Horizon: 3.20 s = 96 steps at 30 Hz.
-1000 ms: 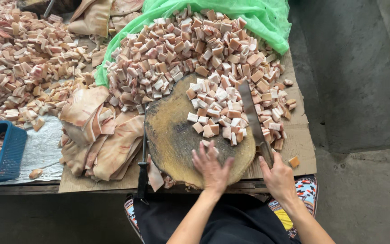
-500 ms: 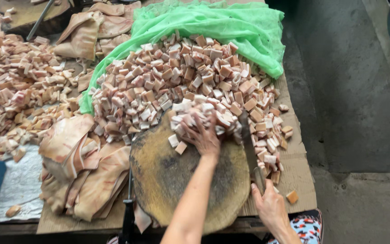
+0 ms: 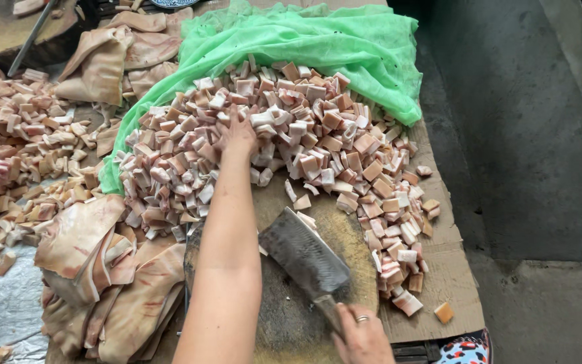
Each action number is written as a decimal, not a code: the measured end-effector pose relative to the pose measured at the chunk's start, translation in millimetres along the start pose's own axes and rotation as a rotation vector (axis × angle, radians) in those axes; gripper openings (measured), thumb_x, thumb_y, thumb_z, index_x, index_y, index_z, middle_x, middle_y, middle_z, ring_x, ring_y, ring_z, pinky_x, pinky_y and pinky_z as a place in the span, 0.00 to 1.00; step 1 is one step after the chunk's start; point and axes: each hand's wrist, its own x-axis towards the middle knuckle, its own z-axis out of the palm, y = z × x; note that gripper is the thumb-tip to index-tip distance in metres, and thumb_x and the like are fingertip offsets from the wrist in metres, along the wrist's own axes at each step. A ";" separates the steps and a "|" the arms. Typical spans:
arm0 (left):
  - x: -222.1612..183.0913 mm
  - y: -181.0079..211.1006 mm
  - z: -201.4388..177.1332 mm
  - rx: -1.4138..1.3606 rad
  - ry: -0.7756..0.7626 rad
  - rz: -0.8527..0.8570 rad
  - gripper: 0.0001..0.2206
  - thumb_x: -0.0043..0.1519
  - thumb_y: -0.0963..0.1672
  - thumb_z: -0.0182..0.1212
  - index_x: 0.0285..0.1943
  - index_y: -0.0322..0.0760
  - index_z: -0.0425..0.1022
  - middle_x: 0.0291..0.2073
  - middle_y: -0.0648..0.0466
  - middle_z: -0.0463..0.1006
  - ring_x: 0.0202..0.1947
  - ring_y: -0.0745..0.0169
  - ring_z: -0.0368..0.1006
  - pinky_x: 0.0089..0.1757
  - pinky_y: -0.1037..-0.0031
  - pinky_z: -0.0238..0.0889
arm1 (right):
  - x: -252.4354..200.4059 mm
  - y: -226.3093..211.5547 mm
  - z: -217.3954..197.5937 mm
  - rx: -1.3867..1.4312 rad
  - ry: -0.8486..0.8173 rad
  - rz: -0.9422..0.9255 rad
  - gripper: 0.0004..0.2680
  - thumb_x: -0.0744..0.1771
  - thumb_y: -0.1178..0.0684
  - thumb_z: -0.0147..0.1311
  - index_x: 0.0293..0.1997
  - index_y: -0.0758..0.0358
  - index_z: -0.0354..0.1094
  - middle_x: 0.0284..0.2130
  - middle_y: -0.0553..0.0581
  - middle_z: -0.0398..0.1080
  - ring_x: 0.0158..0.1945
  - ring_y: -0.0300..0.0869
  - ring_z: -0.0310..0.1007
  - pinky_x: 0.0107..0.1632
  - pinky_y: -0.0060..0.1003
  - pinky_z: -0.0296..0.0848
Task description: The person cuts strips of pork belly into small cubes using a cleaver on a wooden cutting board. The diced pieces accumulate on the board and are occasionally pushed aside to make room for more cutting.
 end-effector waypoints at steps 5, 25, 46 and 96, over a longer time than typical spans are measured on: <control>-48.0 18.8 14.6 -0.073 0.013 -0.069 0.47 0.55 0.54 0.72 0.80 0.74 0.40 0.80 0.55 0.25 0.77 0.25 0.20 0.64 0.25 0.26 | -30.5 -12.2 -3.8 0.036 -0.068 -0.051 0.26 0.59 0.50 0.67 0.62 0.59 0.63 0.44 0.67 0.73 0.45 0.53 0.76 0.48 0.45 0.76; -62.0 -31.3 -22.7 -0.329 0.189 0.112 0.48 0.52 0.56 0.75 0.80 0.52 0.47 0.78 0.42 0.39 0.77 0.31 0.35 0.69 0.45 0.39 | -36.5 -46.0 -12.4 0.009 -0.073 -0.070 0.19 0.63 0.50 0.62 0.58 0.60 0.65 0.45 0.64 0.73 0.49 0.52 0.73 0.52 0.44 0.74; -312.1 -332.6 87.1 -0.130 0.584 0.077 0.24 0.63 0.45 0.62 0.67 0.35 0.64 0.56 0.34 0.69 0.56 0.26 0.66 0.56 0.44 0.60 | -3.9 -51.1 -23.3 -0.071 0.049 -0.111 0.25 0.63 0.49 0.60 0.63 0.70 0.56 0.44 0.73 0.69 0.49 0.63 0.70 0.50 0.51 0.71; -304.3 -143.9 -3.3 -0.349 -0.291 0.283 0.22 0.68 0.55 0.51 0.58 0.39 0.77 0.41 0.54 0.82 0.40 0.64 0.78 0.42 0.72 0.70 | -19.0 -3.1 -97.0 0.320 -0.171 0.554 0.18 0.67 0.44 0.52 0.57 0.63 0.57 0.16 0.63 0.73 0.18 0.49 0.77 0.25 0.44 0.75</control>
